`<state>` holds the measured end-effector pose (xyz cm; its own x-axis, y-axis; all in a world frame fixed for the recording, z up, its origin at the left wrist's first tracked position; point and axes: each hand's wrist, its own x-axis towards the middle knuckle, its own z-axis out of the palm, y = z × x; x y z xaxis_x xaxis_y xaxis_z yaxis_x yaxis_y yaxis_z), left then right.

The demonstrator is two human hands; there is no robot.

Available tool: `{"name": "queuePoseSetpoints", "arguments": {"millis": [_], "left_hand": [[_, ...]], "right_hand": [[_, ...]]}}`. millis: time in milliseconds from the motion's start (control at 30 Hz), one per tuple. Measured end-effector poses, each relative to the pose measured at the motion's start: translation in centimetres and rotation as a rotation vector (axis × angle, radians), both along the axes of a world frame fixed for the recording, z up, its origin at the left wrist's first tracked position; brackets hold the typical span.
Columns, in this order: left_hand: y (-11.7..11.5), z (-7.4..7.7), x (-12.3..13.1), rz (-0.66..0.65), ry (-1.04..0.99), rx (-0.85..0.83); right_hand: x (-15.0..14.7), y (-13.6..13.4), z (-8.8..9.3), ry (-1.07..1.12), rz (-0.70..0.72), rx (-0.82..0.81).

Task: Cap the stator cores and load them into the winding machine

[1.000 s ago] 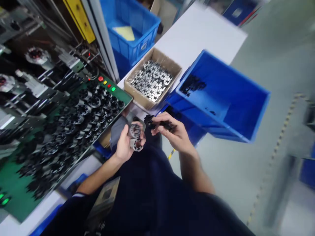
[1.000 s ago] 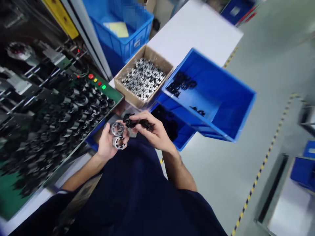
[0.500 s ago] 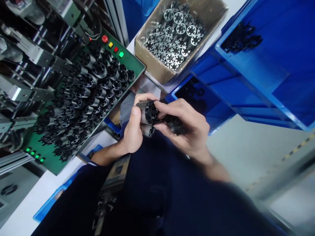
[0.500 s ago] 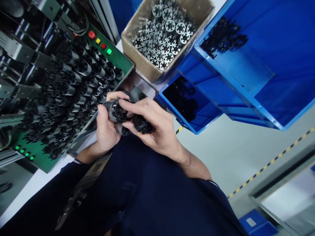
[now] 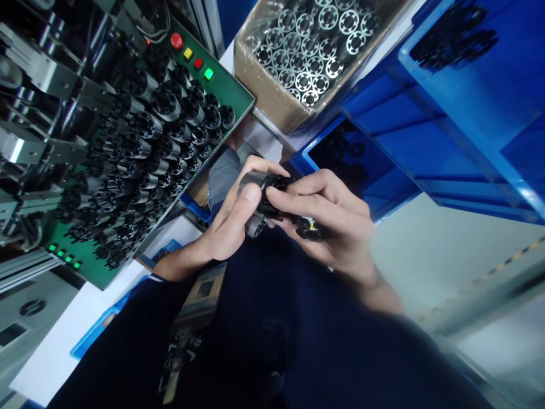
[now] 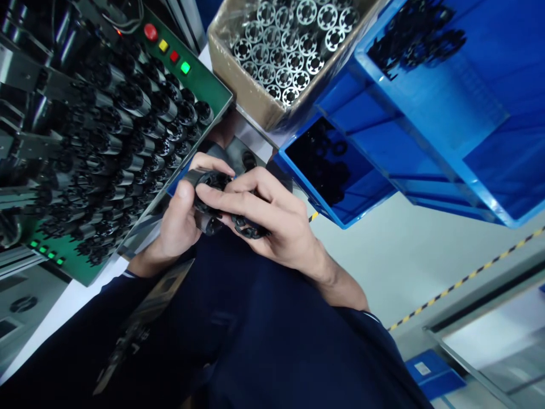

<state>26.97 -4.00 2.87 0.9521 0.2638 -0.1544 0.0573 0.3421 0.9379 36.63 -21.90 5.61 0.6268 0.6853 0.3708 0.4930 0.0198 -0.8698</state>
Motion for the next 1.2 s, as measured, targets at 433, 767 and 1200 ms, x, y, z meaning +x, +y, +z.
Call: {"name": "queuePoseSetpoints", "arguments": {"millis": [433, 767, 1200], "left_hand": [[-1.3, 1.2, 3.1, 0.131, 0.058, -0.492], [-1.5, 0.2, 3.1, 0.162, -0.005, -0.532], [-2.7, 1.6, 1.8, 0.163, 0.022, -0.406]], "right_hand": [[-0.8, -0.6, -1.2, 0.154, -0.231, -0.028], [-1.5, -1.1, -0.4, 0.047, -0.152, -0.069], [-0.3, 1.4, -0.7, 0.24, -0.024, -0.217]]}}
